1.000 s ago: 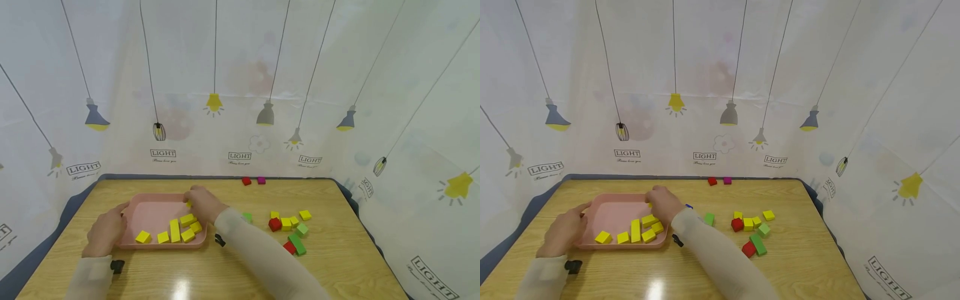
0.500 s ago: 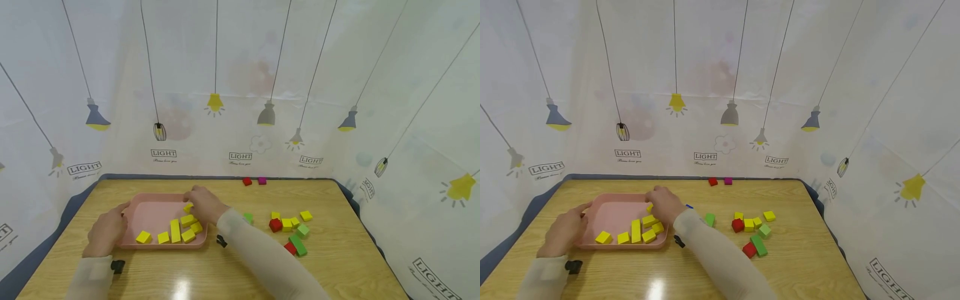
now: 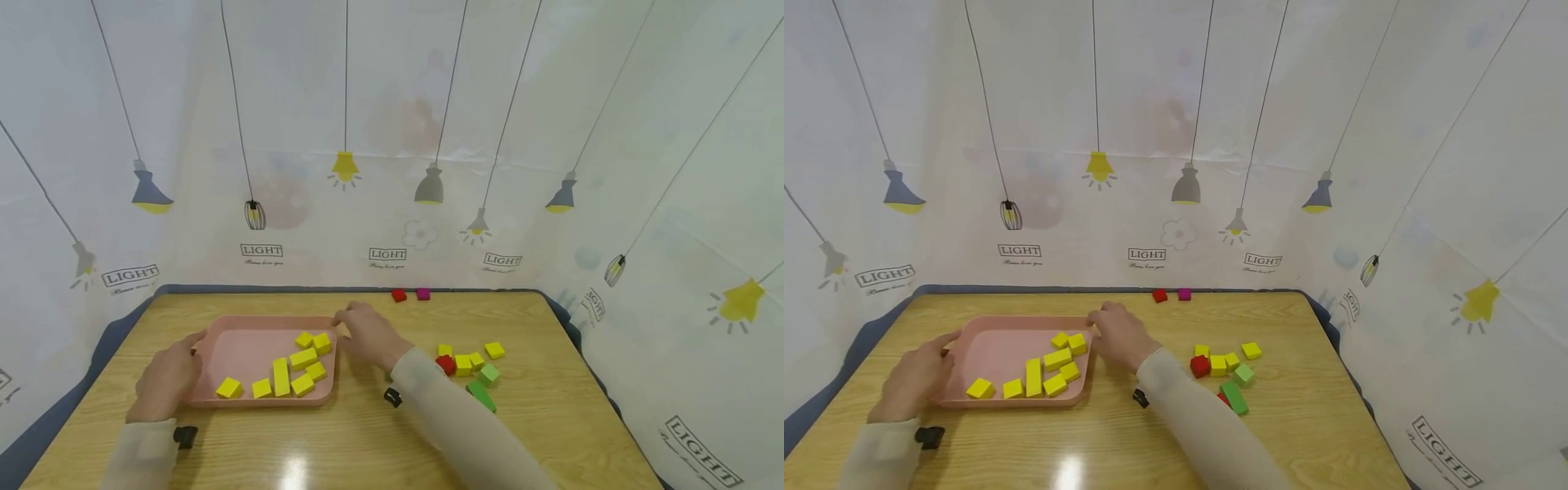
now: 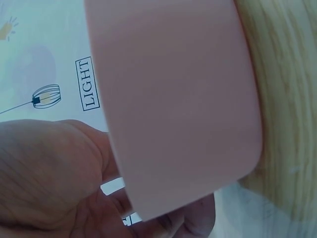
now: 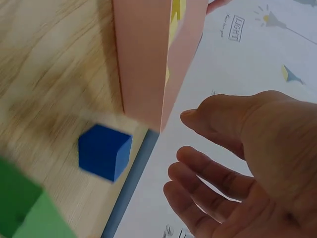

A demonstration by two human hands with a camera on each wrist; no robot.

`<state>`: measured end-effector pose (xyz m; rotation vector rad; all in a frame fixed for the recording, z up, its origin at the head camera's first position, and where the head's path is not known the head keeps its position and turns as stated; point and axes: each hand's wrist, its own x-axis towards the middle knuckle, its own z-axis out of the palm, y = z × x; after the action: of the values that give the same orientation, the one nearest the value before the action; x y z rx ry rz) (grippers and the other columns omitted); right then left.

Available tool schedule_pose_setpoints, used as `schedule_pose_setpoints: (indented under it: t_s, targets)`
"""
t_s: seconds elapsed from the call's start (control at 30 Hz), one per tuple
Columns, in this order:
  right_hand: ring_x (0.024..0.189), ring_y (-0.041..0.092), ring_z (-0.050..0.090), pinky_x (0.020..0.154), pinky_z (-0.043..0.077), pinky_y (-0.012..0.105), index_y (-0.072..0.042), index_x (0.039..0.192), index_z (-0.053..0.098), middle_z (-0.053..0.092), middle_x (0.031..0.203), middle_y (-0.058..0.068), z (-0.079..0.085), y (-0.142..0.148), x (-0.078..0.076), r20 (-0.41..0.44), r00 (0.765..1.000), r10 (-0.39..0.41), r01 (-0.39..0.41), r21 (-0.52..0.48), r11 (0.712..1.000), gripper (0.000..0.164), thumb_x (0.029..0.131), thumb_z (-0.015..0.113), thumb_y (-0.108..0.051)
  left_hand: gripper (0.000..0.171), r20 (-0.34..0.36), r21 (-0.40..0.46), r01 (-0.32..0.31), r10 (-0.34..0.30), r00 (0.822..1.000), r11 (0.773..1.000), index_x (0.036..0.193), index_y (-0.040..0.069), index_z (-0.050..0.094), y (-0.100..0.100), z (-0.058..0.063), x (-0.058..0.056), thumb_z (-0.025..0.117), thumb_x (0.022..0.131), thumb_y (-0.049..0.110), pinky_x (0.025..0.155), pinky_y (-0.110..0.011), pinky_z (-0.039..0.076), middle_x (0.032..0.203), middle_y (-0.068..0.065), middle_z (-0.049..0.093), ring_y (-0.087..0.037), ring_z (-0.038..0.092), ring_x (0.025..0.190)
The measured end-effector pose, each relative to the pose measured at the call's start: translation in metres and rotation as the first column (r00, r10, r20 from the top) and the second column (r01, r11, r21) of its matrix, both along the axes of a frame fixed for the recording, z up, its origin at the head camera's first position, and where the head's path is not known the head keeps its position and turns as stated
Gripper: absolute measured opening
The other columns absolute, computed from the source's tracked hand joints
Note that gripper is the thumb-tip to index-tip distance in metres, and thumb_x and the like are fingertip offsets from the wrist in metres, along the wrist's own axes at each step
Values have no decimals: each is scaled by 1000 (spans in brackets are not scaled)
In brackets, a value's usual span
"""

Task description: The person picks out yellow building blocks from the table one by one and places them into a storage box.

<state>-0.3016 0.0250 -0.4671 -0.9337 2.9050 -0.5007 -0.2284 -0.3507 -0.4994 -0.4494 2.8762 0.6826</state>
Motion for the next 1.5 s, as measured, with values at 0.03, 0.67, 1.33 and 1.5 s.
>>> schedule_pose_setpoints:
  t_s: [0.03, 0.67, 1.33, 1.5]
  targets:
    - [114, 21, 69, 106, 65, 37, -14, 143, 80, 77, 137, 10, -1, 7, 0, 6, 1000, -10, 10, -6, 1000, 33, 110, 82, -17, 63, -2, -1, 4, -4, 1000, 1000, 180, 6, 36, -1, 0, 0, 48, 119, 13, 74, -47, 49, 165, -40, 55, -47, 65, 110]
    - [113, 32, 71, 112, 62, 54, -3, 137, 81, 78, 137, 19, -18, 150, -9, 68, 950, -304, 304, 9, 953, 33, 107, 83, -17, 63, -9, 0, 15, -15, 1000, 1000, 179, 2, 35, 2, 3, 6, 49, 119, 13, 74, -46, 49, 164, -42, 55, -45, 65, 107]
    - [94, 24, 66, 84, 61, 35, -1, 119, 84, 79, 121, 14, -28, 163, -19, 176, 906, -385, 371, 109, 922, 24, 101, 90, -16, 63, -15, 5, 12, -12, 1000, 1000, 179, 3, 37, 0, 0, 2, 51, 118, 13, 70, -45, 48, 162, -42, 56, -42, 65, 101]
    - [93, 24, 65, 83, 61, 34, -2, 117, 82, 78, 114, 12, -27, 161, -17, 187, 902, -389, 373, 116, 921, 24, 100, 92, -16, 62, -24, 1, 18, -18, 1000, 1000, 178, 2, 37, 2, 2, 5, 50, 118, 13, 70, -44, 47, 161, -43, 57, -42, 65, 99]
